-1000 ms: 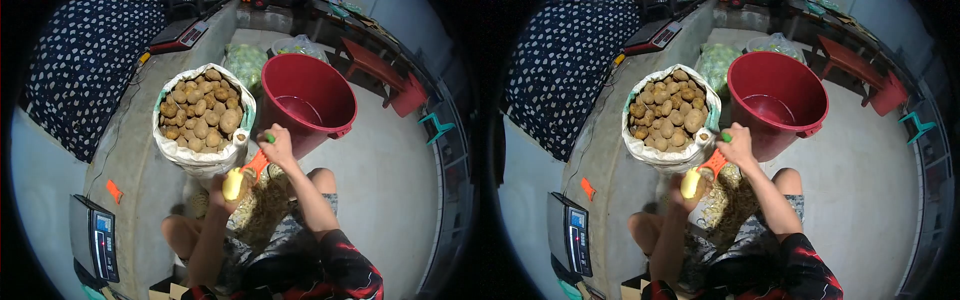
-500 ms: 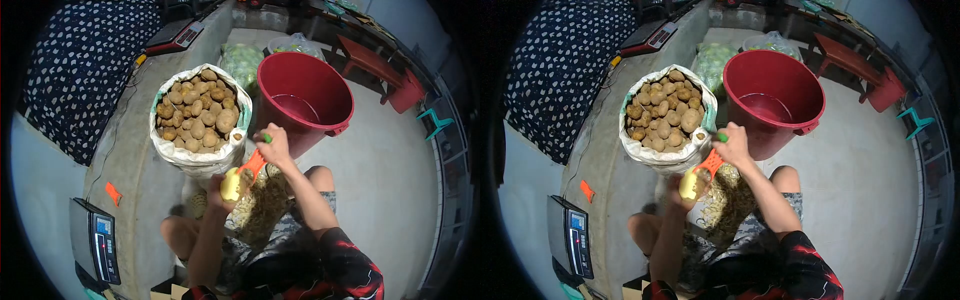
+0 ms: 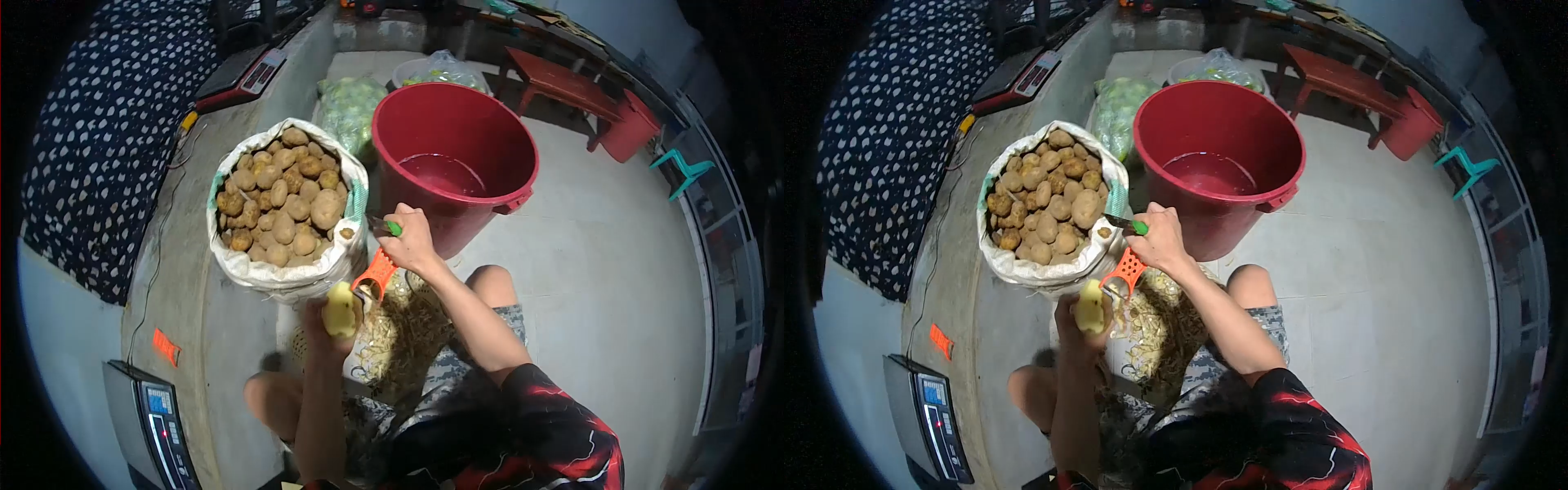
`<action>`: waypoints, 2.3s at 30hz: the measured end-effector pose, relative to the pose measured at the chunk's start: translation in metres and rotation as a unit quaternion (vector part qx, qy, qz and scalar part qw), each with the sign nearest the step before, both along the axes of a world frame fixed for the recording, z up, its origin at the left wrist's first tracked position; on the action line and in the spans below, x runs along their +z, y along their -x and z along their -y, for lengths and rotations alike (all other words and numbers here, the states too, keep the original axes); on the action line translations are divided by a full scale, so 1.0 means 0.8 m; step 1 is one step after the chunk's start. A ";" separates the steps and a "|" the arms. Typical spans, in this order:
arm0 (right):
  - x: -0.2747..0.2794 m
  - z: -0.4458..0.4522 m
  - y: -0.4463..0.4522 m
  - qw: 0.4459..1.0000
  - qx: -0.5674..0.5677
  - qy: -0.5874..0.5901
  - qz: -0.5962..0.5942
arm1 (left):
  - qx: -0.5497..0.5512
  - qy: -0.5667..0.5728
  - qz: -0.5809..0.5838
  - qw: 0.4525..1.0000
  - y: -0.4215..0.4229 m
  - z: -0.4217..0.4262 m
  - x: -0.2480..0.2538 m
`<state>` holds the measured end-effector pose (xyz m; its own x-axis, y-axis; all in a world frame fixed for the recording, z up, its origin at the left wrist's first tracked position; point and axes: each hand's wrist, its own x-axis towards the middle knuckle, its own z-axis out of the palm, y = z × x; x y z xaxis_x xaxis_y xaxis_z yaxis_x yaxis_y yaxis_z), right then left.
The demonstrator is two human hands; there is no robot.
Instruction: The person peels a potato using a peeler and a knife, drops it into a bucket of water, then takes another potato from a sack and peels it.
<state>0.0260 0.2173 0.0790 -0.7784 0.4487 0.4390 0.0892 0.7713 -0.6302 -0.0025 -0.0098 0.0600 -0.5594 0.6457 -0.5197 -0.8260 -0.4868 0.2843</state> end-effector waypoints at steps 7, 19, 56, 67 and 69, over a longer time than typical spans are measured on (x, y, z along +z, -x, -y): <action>0.016 0.046 -0.005 0.997 0.052 -0.036 -0.037 | 0.046 -0.002 -0.056 0.997 0.014 0.005 -0.023; 0.018 -0.007 0.002 0.985 -0.071 -0.145 -0.066 | -0.202 -0.107 -0.137 0.964 0.008 0.021 -0.016; 0.012 0.013 -0.006 0.993 -0.050 -0.083 0.060 | -0.011 -0.077 -0.089 0.993 0.027 0.017 -0.032; 0.022 0.051 -0.007 0.998 0.009 -0.058 0.003 | 0.041 -0.031 -0.044 0.998 0.017 0.004 -0.024; 0.038 0.076 -0.009 0.990 0.036 -0.121 -0.059 | 0.057 -0.026 -0.042 0.997 0.010 -0.006 -0.019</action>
